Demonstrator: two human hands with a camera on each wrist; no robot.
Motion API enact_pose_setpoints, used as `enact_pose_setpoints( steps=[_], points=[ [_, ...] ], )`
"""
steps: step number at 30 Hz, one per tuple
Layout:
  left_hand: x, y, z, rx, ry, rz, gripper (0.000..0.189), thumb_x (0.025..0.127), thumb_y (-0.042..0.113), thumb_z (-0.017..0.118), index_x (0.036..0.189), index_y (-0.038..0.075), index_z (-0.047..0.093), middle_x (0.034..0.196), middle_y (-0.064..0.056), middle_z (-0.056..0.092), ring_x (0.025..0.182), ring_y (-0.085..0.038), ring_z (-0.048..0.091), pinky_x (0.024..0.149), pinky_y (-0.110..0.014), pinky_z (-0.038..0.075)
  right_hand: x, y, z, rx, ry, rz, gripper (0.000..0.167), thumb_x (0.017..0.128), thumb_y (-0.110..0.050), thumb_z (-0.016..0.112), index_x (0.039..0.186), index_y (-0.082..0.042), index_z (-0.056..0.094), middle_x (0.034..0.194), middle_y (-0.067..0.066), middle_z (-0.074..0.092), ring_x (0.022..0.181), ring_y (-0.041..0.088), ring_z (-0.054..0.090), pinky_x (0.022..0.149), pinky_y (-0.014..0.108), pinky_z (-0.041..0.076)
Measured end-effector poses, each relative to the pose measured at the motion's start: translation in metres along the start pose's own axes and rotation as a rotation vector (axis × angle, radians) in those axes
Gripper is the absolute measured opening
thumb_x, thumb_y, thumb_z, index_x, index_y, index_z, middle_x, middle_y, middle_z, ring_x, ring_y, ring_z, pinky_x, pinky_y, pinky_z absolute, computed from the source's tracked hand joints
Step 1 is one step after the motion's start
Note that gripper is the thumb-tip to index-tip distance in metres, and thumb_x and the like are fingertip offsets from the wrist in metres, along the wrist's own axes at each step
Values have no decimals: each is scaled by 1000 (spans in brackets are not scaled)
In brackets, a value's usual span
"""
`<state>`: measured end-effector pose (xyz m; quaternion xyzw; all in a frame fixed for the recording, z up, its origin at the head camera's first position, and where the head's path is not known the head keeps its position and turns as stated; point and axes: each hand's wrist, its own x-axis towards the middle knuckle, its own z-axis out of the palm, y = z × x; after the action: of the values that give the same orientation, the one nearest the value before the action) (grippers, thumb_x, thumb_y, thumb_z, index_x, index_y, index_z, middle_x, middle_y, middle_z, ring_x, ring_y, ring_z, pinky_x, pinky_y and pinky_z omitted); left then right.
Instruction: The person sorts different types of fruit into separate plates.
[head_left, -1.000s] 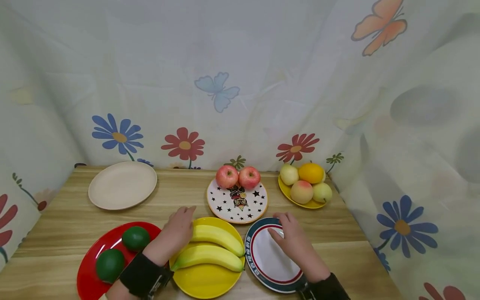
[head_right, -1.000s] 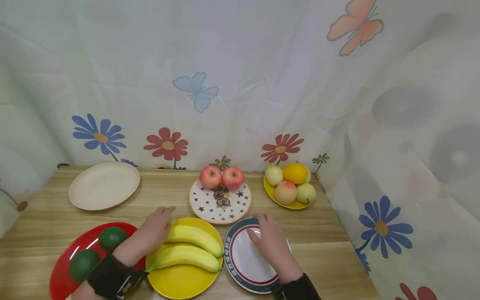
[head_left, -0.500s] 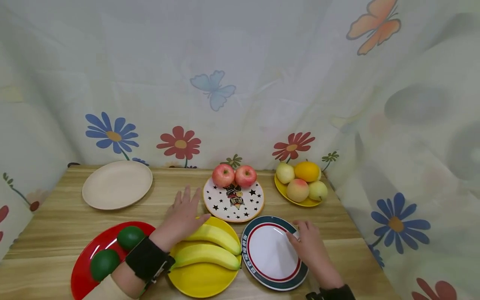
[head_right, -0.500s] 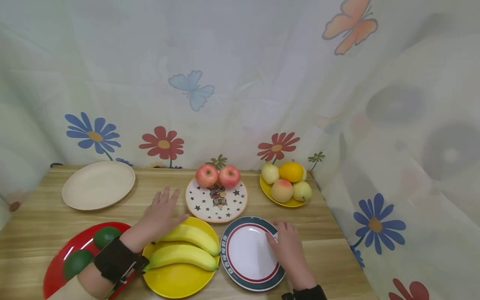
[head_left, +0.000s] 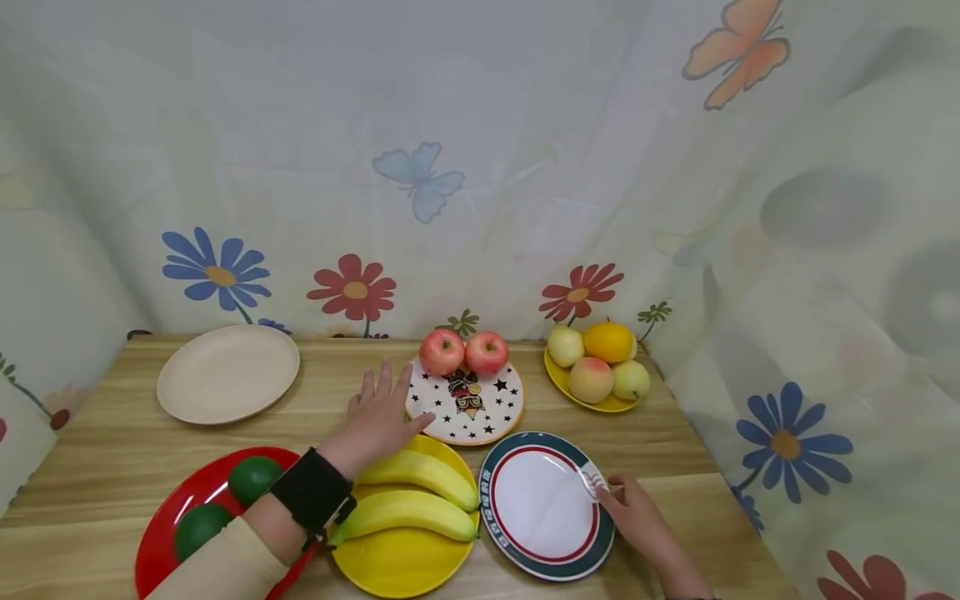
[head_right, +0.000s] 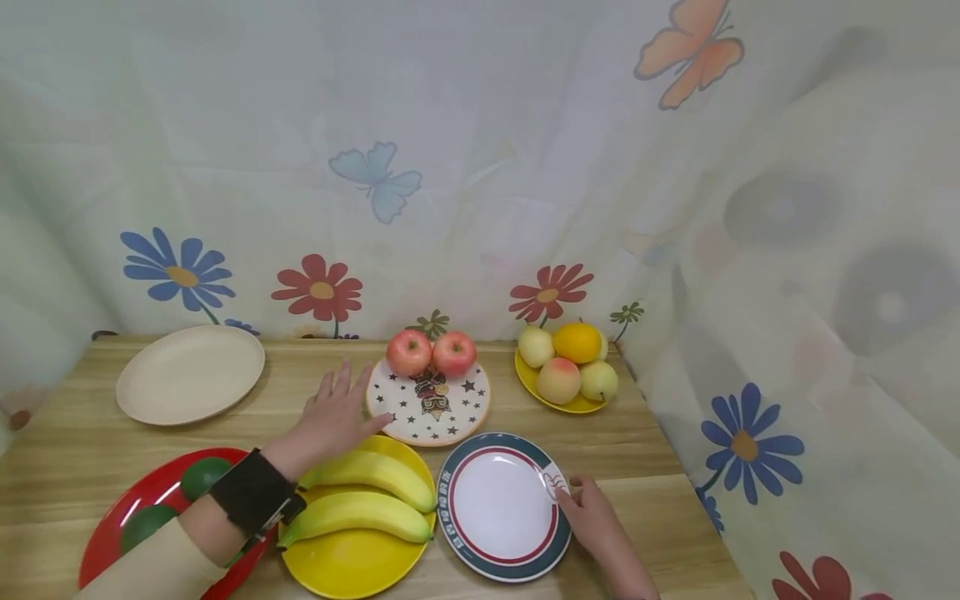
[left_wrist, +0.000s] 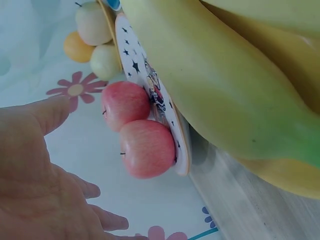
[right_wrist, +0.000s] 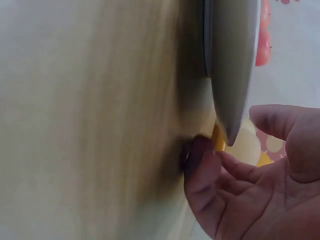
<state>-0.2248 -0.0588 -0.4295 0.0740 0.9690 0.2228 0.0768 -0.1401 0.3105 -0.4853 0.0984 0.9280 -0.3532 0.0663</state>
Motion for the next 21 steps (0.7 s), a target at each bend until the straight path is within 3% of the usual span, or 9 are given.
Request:
enact_pose_setpoints(
  steps=[8, 12, 21],
  points=[
    [12, 5, 3, 0, -24, 24, 89, 89, 56, 53, 153, 16, 6, 158, -19, -5, 142, -47, 2, 108, -67, 17, -8, 9, 5, 164, -3, 101, 32, 95, -15, 51, 116, 10, 53, 81, 8, 62, 51, 18, 54, 47, 33, 50],
    [18, 10, 4, 7, -23, 28, 89, 89, 54, 54, 153, 15, 4, 158, -20, -5, 142, -48, 3, 109, -67, 17, -8, 11, 7, 228, -6, 109, 30, 95, -12, 51, 113, 11, 55, 77, 6, 62, 50, 18, 55, 47, 33, 51],
    [35, 18, 10, 4, -15, 27, 90, 90, 49, 56, 153, 13, 4, 157, -22, -1, 141, -48, 7, 108, -66, 20, -6, 12, 6, 248, -27, 157, 29, 95, -12, 50, 112, 10, 56, 78, 8, 60, 59, 17, 56, 50, 35, 54]
  ],
)
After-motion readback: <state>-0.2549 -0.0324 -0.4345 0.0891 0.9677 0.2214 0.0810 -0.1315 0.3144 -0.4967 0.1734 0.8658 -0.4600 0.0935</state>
